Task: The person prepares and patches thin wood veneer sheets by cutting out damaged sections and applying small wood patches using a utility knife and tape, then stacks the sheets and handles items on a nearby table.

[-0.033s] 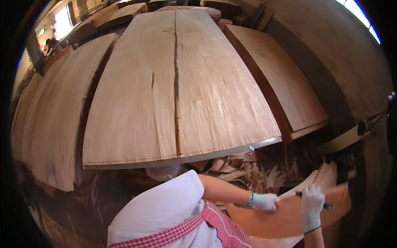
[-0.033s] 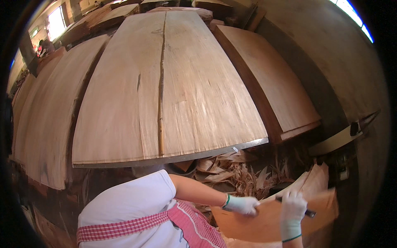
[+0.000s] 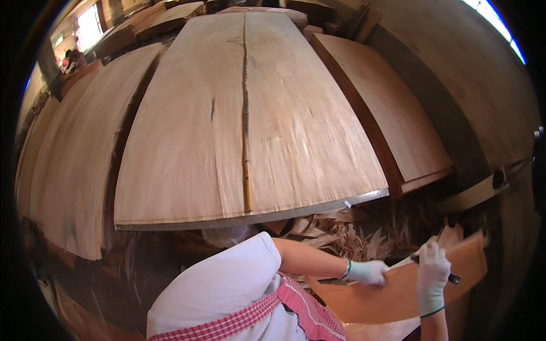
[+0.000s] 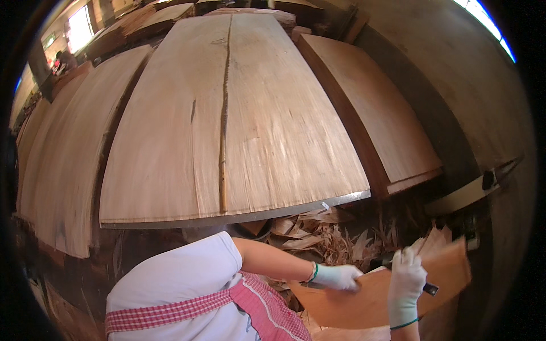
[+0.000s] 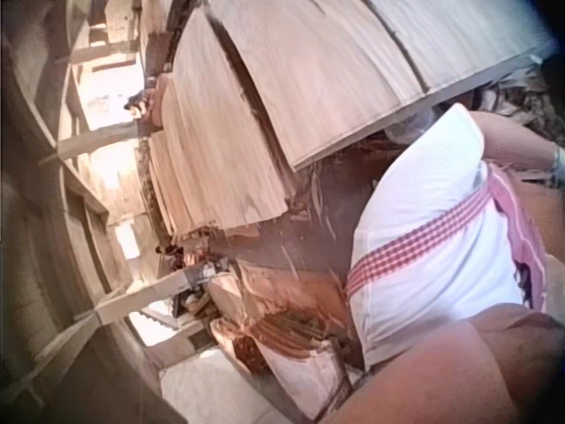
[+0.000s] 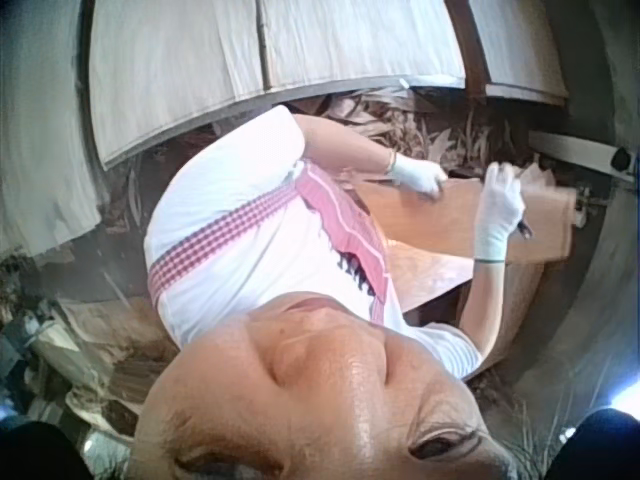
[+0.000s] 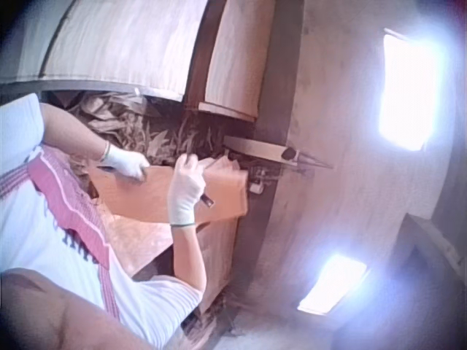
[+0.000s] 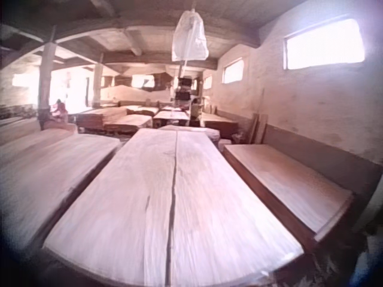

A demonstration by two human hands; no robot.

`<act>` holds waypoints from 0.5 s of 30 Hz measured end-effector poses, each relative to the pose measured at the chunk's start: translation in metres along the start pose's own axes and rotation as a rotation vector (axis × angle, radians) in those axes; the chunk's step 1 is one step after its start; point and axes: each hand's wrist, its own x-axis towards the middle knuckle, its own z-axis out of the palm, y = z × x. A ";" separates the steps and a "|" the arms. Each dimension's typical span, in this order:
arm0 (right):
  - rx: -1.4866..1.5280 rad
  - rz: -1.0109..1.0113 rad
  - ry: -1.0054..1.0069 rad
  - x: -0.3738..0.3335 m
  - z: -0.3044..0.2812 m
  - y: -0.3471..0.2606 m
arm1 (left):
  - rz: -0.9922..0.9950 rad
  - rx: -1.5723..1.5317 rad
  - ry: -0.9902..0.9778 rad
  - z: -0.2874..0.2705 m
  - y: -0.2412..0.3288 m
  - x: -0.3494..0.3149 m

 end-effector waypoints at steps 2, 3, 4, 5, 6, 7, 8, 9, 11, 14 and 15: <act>0.186 0.037 0.144 0.045 -0.050 -0.012 | 0.122 -0.147 0.130 -0.028 0.015 0.003; 0.338 0.064 0.226 0.056 -0.072 -0.017 | 0.191 -0.192 0.189 -0.043 0.033 0.000; 0.432 0.094 0.282 0.053 -0.085 -0.015 | 0.192 -0.171 0.244 -0.053 0.057 -0.002; 0.550 0.111 0.352 0.056 -0.096 -0.020 | 0.187 -0.140 0.329 -0.073 0.075 -0.011; 0.640 0.136 0.406 0.054 -0.103 -0.023 | 0.254 -0.105 0.375 -0.089 0.089 -0.011; 0.708 0.180 0.397 0.055 -0.103 -0.026 | 0.321 -0.066 0.428 -0.107 0.104 -0.015; 0.772 0.232 0.380 0.055 -0.096 -0.029 | 0.294 0.104 0.478 -0.127 0.124 -0.022; 0.828 0.295 0.354 0.052 -0.088 -0.032 | 0.265 0.269 0.511 -0.143 0.145 -0.028; 1.009 0.477 0.209 0.058 -0.068 -0.039 | 0.456 0.039 0.607 -0.165 0.180 -0.046; 1.031 0.540 0.137 0.046 -0.036 -0.038 | 0.553 -0.066 0.539 -0.182 0.218 -0.043; 1.056 0.579 0.135 0.040 -0.033 -0.038 | 0.570 -0.026 0.553 -0.183 0.223 -0.033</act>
